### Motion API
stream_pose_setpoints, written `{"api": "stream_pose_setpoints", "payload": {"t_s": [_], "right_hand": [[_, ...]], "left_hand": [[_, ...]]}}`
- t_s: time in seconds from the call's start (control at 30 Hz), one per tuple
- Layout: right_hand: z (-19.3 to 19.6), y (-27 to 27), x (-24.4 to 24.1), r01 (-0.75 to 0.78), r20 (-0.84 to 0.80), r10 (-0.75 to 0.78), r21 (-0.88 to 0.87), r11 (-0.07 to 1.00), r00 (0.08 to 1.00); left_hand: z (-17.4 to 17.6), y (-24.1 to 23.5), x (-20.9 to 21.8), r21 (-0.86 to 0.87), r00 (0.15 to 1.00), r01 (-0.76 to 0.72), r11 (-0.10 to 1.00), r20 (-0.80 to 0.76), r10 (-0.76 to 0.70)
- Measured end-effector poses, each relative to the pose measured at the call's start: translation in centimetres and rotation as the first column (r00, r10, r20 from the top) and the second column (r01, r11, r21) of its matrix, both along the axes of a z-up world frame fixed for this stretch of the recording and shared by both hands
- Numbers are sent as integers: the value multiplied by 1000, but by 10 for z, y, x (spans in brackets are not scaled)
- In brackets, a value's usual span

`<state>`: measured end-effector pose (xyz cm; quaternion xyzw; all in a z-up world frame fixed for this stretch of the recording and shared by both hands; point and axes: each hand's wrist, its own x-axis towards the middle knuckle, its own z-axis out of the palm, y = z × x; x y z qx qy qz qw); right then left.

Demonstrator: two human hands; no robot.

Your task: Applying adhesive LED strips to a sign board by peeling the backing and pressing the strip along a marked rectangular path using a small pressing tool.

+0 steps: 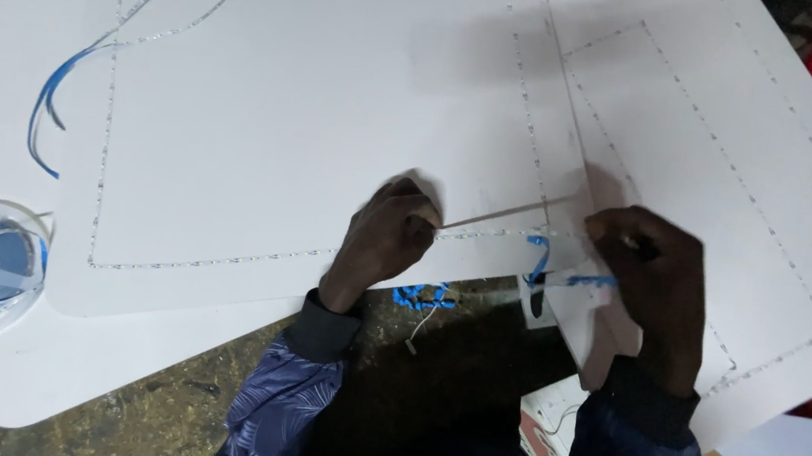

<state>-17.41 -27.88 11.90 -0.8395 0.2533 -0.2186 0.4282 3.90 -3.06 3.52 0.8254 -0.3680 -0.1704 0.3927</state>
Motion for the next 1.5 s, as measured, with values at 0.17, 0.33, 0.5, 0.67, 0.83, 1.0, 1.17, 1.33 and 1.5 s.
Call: {"api": "stream_pose_setpoints", "payload": {"t_s": [0.17, 0.33, 0.5, 0.67, 0.83, 1.0, 1.17, 1.33, 1.5], "right_hand": [[4, -14, 24, 167, 135, -155, -79, 983, 979], [-60, -28, 56, 84, -1, -85, -162, 983, 996], [-68, -6, 54, 50, -60, -65, -227, 973, 996], [-56, 16, 46, 63, -26, -69, -200, 978, 997], [-57, 55, 32, -232, -20, 231, -96, 968, 973], [-52, 68, 28, -479, -73, 480, 24, 877, 874], [-55, 54, 37, -286, -96, 270, -318, 904, 958], [-55, 81, 69, -295, -153, 252, -517, 803, 956], [-78, 118, 102, -557, -223, 528, -527, 642, 820]], "left_hand": [[-19, 3, -22, -234, 980, -24, 972, 189, 69], [-9, 25, -46, -295, 929, 27, 955, 361, 86], [-75, 47, -40, -90, 821, 271, 958, 542, -182], [-78, 84, -44, -2, 768, 214, 977, 618, -167], [-99, 171, -33, -59, 830, 93, 994, 556, -44], [-85, 213, -44, -105, 868, -187, 977, 447, 214], [-24, 196, -41, -148, 935, -141, 979, 306, 181], [-25, 150, -25, -153, 929, -144, 978, 319, 186], [-41, 135, -15, -256, 946, -186, 948, 214, 244]]}}
